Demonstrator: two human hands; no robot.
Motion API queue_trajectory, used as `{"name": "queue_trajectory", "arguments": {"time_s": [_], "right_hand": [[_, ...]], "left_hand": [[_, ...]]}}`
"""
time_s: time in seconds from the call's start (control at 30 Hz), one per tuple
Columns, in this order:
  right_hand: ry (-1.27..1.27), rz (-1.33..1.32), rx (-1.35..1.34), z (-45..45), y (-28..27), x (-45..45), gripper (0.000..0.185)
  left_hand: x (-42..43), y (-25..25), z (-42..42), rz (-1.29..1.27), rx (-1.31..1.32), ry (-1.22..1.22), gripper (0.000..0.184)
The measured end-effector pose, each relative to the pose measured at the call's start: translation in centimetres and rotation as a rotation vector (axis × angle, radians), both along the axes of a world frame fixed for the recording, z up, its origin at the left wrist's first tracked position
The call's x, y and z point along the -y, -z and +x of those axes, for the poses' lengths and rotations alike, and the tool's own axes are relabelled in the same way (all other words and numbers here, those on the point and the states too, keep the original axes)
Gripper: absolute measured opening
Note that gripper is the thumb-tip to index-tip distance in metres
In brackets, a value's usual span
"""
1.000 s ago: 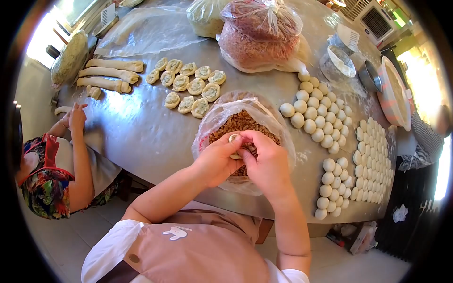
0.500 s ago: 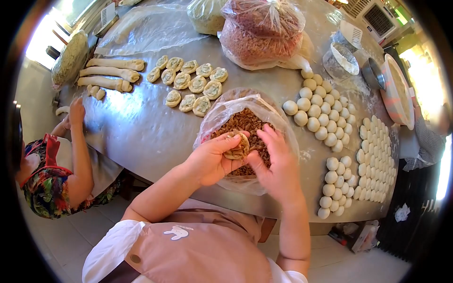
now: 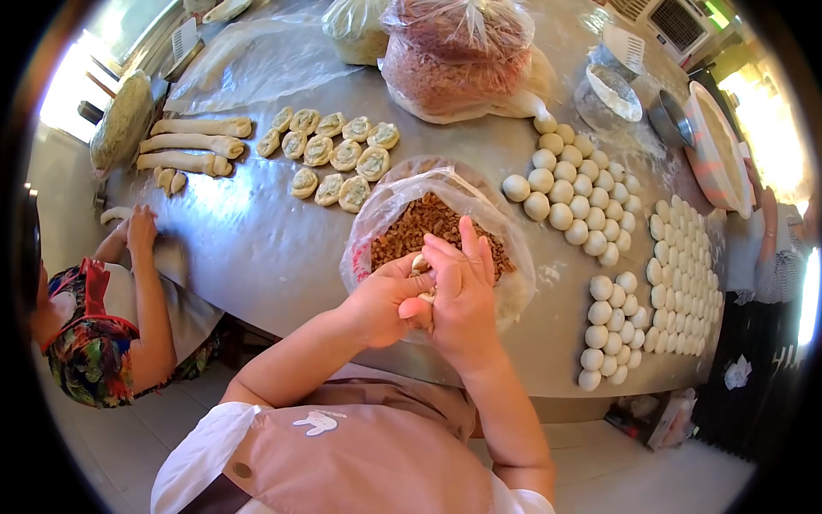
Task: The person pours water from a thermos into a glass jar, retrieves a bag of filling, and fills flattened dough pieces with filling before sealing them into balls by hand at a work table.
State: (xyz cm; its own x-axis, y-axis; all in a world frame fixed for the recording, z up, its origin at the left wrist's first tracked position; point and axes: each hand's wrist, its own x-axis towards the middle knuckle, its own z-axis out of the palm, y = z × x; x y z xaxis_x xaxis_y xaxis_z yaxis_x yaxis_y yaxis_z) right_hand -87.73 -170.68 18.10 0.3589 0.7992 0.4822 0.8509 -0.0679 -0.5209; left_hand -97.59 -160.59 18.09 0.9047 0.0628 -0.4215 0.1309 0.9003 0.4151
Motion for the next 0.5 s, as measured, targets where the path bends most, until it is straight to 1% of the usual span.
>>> {"name": "queue_trajectory", "arguments": {"time_s": [0.03, 0.13, 0.23, 0.33, 0.43, 0.5], "right_hand": [[0.014, 0.022, -0.016, -0.1, 0.0, -0.1, 0.068], [0.028, 0.045, -0.117, -0.1, 0.0, -0.3, 0.062], [0.052, 0.069, -0.11, 0.0, -0.5, 0.0, 0.055], [0.045, 0.156, -0.237, 0.3, 1.6, 0.4, 0.05], [0.042, 0.137, -0.345, 0.0, 1.1, 0.7, 0.045], [0.09, 0.132, -0.402, -0.3, 1.2, 0.6, 0.042]], "left_hand": [[0.0, 0.0, 0.0, 0.024, 0.003, 0.007, 0.03], [1.3, -0.8, 0.9, 0.074, -0.177, -0.079, 0.026], [1.4, -1.2, 1.1, -0.009, -0.161, -0.037, 0.035], [0.3, -3.2, 1.1, -0.249, -0.03, -0.091, 0.047], [0.6, -1.9, 1.2, -0.318, 0.059, -0.099, 0.053], [1.0, -0.1, 1.3, -0.174, 0.108, -0.048, 0.056]]}}
